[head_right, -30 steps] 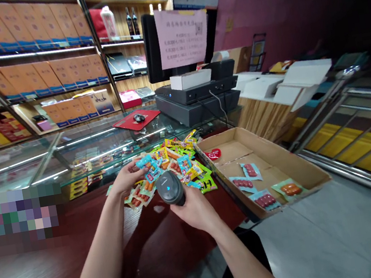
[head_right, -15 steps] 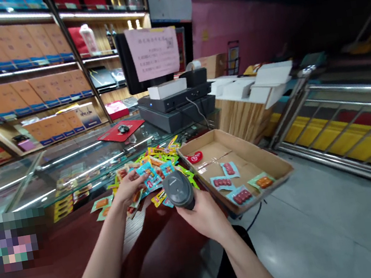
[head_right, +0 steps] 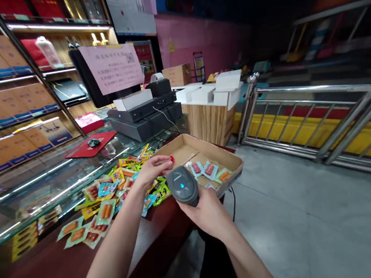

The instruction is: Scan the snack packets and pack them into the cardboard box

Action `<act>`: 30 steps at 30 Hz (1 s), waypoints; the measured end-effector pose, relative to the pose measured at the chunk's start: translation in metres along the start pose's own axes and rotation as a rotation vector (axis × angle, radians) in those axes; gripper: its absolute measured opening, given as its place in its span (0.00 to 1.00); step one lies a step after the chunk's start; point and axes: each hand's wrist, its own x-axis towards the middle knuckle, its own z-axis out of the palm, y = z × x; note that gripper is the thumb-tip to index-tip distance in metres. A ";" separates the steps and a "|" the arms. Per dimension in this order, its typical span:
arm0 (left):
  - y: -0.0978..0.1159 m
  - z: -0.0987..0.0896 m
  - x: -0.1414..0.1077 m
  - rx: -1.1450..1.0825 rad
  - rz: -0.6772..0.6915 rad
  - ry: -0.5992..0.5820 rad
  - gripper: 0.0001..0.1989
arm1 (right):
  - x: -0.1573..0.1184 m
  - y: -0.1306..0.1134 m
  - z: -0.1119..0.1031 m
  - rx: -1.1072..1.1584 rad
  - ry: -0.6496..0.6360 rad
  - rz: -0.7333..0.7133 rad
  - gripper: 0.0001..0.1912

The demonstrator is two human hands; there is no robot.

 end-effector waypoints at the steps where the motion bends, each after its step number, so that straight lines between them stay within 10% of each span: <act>1: -0.001 -0.011 -0.005 0.010 0.005 0.017 0.22 | 0.000 -0.001 0.004 -0.003 -0.017 -0.005 0.14; 14: -0.027 -0.192 -0.139 0.506 0.042 0.630 0.21 | 0.014 -0.027 0.119 0.068 -0.332 -0.179 0.13; 30: -0.058 -0.176 -0.150 1.393 -0.077 0.659 0.17 | 0.024 -0.024 0.175 -0.021 -0.427 -0.190 0.14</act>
